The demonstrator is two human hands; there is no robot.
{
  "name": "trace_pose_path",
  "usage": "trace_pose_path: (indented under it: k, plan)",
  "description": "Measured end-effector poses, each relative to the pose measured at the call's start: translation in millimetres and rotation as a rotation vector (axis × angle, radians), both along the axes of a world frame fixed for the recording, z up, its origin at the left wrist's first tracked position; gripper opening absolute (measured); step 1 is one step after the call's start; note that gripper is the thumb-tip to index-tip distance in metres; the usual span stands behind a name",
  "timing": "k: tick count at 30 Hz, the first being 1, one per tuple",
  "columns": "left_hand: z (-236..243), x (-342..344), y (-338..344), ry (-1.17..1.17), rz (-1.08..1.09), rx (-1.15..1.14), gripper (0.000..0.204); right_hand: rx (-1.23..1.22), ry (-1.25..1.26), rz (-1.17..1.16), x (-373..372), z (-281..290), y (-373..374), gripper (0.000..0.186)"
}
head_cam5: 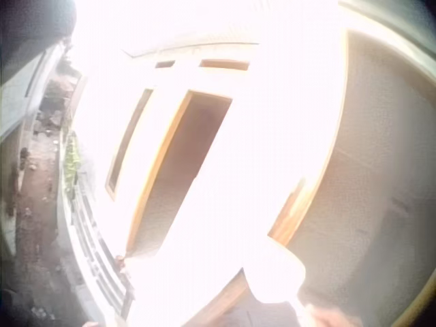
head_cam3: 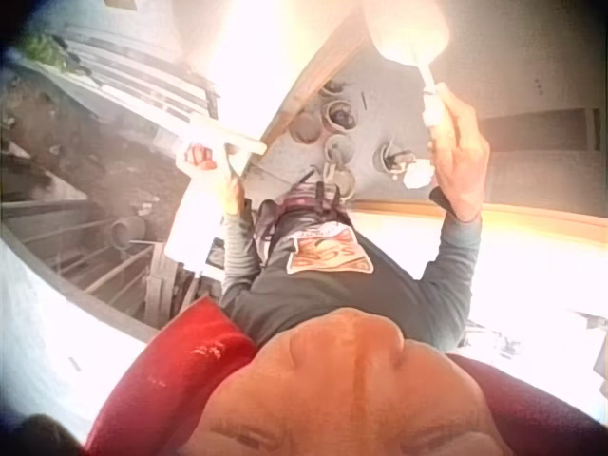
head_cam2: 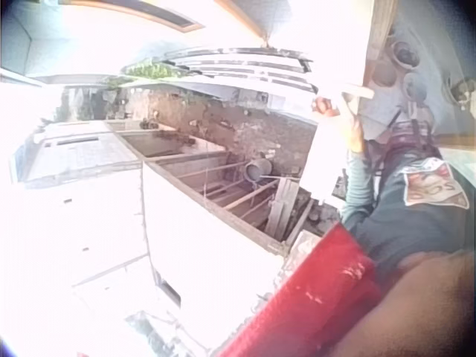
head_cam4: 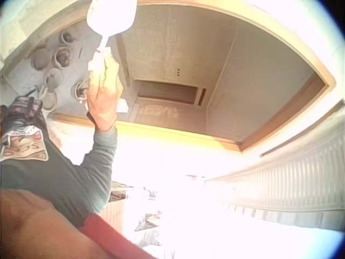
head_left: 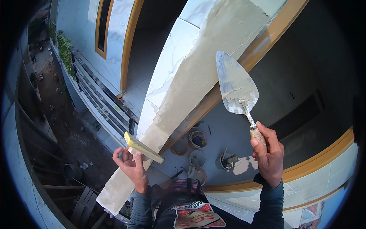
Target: The person smooths and shapes the plastered corner of a wall using a float and a trowel.
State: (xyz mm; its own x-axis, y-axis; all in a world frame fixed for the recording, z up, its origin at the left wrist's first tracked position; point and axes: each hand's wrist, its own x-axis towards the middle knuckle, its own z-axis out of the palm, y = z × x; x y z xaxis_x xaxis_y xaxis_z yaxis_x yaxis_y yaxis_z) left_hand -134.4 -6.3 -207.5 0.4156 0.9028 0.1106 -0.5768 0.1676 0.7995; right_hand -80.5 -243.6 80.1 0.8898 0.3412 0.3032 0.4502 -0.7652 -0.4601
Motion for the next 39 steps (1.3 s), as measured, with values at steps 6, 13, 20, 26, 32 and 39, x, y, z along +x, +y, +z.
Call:
trace_pose_path:
  k: [6, 13, 20, 26, 32, 39]
  plan:
    - [-0.5, -0.1, -0.2, 0.022, 0.017, -0.005, 0.058, -0.269, -0.297, 0.335, 10.5, -46.2, -14.6, 0.040]
    - [5.3, -3.1, 2.5, 0.050, 0.002, -0.009, 0.057, -0.242, -0.316, 0.334, 21.5, -77.6, -17.2, 0.044]
    - [0.1, -1.1, 0.5, 0.065, 0.049, 0.049, 0.055, -0.287, -0.289, 0.300, 35.5, -106.4, -17.3, 0.040]
    - [-3.4, -2.2, -1.1, 0.073, 0.049, 0.037, 0.055, -0.403, -0.229, 0.356, 30.9, -122.7, -22.7, 0.041]
    - [0.5, -2.6, 0.9, 0.072, 0.049, 0.051, 0.055, -0.203, -0.415, 0.283, 34.2, -70.0, -9.7, 0.039]
    - [-1.1, -0.4, 1.7, 0.072, 0.037, 0.058, 0.054, -0.089, -0.409, 0.287, 30.4, -63.9, -6.9, 0.039]
